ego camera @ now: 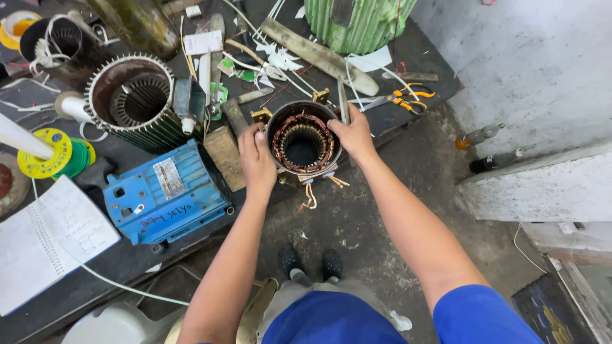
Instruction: Repairing an electric motor by rewinding the stator, organizing copper wires, and using a mallet to seat parts.
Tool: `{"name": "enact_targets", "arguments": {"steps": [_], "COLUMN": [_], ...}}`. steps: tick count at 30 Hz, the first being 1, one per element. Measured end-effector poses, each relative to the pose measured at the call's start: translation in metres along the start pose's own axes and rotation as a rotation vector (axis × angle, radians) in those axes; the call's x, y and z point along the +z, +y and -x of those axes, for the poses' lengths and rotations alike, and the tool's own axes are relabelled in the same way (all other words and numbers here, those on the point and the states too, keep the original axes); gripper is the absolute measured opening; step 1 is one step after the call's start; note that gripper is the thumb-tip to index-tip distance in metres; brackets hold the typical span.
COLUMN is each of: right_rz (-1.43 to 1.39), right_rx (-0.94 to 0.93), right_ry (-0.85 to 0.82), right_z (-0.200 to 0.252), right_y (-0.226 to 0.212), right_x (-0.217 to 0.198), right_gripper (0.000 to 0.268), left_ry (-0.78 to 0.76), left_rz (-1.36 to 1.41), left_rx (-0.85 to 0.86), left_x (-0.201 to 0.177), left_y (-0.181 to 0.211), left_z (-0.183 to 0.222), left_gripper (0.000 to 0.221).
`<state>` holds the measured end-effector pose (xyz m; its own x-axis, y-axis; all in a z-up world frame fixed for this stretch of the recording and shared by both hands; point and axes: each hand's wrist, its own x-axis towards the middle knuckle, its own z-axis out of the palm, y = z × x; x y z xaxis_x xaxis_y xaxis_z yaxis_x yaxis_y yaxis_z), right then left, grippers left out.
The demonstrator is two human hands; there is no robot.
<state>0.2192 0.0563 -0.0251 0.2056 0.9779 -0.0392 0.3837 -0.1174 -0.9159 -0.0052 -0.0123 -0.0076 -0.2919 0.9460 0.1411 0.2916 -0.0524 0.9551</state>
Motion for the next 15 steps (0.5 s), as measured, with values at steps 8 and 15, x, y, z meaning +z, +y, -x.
{"name": "enact_targets", "arguments": {"steps": [8, 15], "right_rz": [-0.479, -0.263], "right_rx": [-0.09, -0.35], "right_ry": [-0.243, -0.474], "right_z": [0.027, 0.025], "right_y": [0.033, 0.052], "right_x": [-0.024, -0.039], "right_gripper": [0.066, 0.122], "left_ry": [-0.395, -0.453], "left_rz": [0.213, 0.091], "left_rx": [0.039, -0.033], "left_x": [-0.028, -0.02], "left_y": [-0.036, -0.054], "left_z": [0.05, 0.027], "left_gripper": [0.086, 0.131]}}
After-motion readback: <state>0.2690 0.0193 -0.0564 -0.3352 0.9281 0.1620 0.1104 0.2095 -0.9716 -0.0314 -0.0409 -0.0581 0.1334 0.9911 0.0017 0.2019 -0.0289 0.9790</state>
